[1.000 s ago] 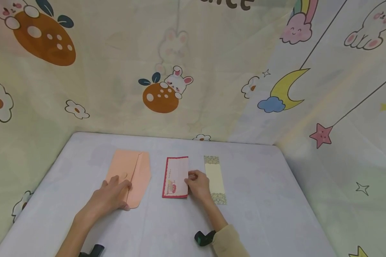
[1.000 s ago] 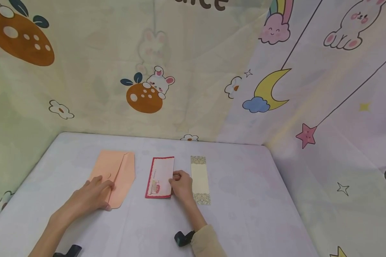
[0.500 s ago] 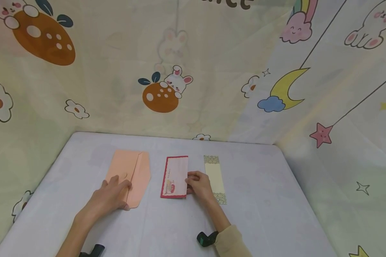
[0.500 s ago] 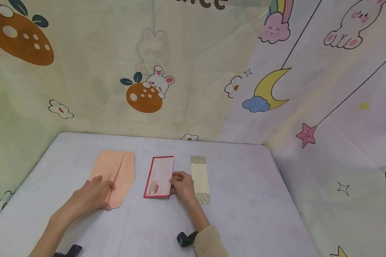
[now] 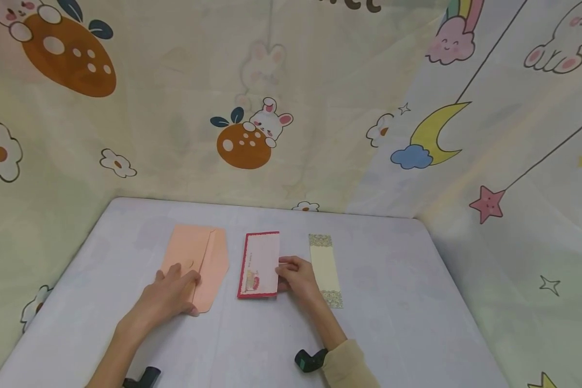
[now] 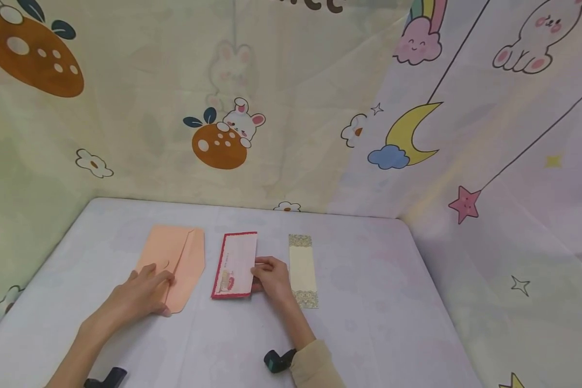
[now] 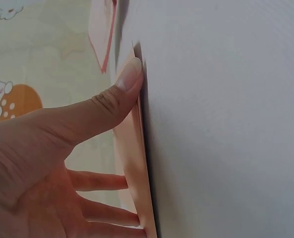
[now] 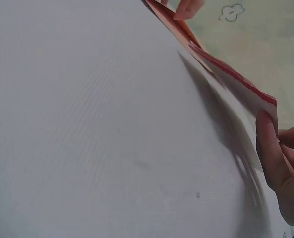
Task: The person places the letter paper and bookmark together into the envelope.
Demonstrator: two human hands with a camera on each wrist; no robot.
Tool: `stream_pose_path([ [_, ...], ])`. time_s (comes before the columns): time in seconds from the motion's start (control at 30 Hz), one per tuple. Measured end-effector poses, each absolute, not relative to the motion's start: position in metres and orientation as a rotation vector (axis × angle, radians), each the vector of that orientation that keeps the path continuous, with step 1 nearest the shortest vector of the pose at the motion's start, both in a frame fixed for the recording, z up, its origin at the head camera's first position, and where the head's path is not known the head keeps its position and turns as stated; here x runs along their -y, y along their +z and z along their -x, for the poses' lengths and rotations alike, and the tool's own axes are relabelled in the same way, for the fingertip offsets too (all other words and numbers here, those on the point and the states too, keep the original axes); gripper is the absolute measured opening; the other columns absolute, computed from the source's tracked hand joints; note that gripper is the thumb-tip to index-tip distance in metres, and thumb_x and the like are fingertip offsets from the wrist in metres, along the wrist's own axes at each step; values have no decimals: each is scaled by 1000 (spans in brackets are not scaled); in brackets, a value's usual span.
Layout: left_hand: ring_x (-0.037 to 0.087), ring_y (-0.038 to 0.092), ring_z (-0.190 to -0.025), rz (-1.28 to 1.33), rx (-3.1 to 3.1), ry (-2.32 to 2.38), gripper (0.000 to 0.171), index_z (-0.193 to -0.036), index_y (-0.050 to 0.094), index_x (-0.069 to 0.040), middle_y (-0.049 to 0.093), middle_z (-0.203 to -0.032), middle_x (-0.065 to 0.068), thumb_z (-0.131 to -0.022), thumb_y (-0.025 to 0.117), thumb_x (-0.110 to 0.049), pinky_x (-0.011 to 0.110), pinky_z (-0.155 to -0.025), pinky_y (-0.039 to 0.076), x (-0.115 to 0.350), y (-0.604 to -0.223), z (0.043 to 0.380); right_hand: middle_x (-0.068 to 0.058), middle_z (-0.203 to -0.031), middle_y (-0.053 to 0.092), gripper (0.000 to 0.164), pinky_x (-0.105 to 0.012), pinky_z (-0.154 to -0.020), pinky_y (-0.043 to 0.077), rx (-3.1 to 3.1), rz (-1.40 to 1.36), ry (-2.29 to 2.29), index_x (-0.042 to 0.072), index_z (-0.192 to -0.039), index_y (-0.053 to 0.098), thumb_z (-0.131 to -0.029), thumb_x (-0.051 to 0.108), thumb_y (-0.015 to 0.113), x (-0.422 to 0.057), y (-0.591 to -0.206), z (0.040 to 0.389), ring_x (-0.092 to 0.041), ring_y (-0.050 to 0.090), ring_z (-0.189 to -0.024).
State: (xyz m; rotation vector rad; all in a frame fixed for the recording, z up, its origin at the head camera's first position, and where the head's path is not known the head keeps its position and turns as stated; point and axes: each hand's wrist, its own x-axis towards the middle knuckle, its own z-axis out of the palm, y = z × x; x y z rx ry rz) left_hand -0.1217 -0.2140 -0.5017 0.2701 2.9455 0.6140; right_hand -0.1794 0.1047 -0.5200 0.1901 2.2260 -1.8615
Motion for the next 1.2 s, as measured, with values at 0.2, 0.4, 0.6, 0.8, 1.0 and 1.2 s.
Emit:
stream_pose_path([
  [0.2,39,49,-89,-250,-2940,610,61,-110,63,-22,53,-119,20,-61,97,-36,49,-59,46,214,-501,121,-13,-101,74,32,-28,-70,59,-2194,-161,-1879,-1,-125,66,-95,9,70,-96,-518,178,-16,67,-86],
  [0.4,45,51,-96,-219,-2935,614,63,-112,64,-22,52,-127,25,-61,97,-37,56,-63,48,214,-502,121,-16,-100,74,32,-32,-70,60,-2170,-132,-1917,-4,-124,66,-94,6,70,-87,-517,179,-16,67,-85],
  [0.6,47,52,-97,-208,-2935,605,63,-113,63,-22,52,-129,25,-63,96,-39,57,-64,48,214,-503,121,-13,-99,75,30,-30,-67,59,-2181,-127,-1910,-2,-122,67,-94,8,71,-75,-519,181,-16,67,-85],
  [0.8,43,52,-93,-204,-2940,607,64,-114,62,-21,53,-126,25,-63,97,-38,54,-63,48,212,-502,121,-13,-101,75,29,-28,-67,58,-2148,-118,-1919,1,-120,69,-93,10,72,-66,-523,185,-18,68,-85],
  [1.0,36,49,-89,-209,-2938,618,64,-114,61,-23,53,-124,21,-63,96,-38,47,-61,47,213,-500,121,-10,-100,75,30,-30,-71,59,-2108,-108,-1933,2,-121,68,-93,12,72,-57,-525,185,-18,69,-84],
  [1.2,39,51,-92,-196,-2937,619,63,-114,62,-22,53,-128,24,-64,96,-36,52,-62,48,213,-500,121,-8,-100,75,28,-30,-72,60,-2095,-98,-1922,5,-121,68,-95,14,72,-45,-523,185,-15,69,-82],
])
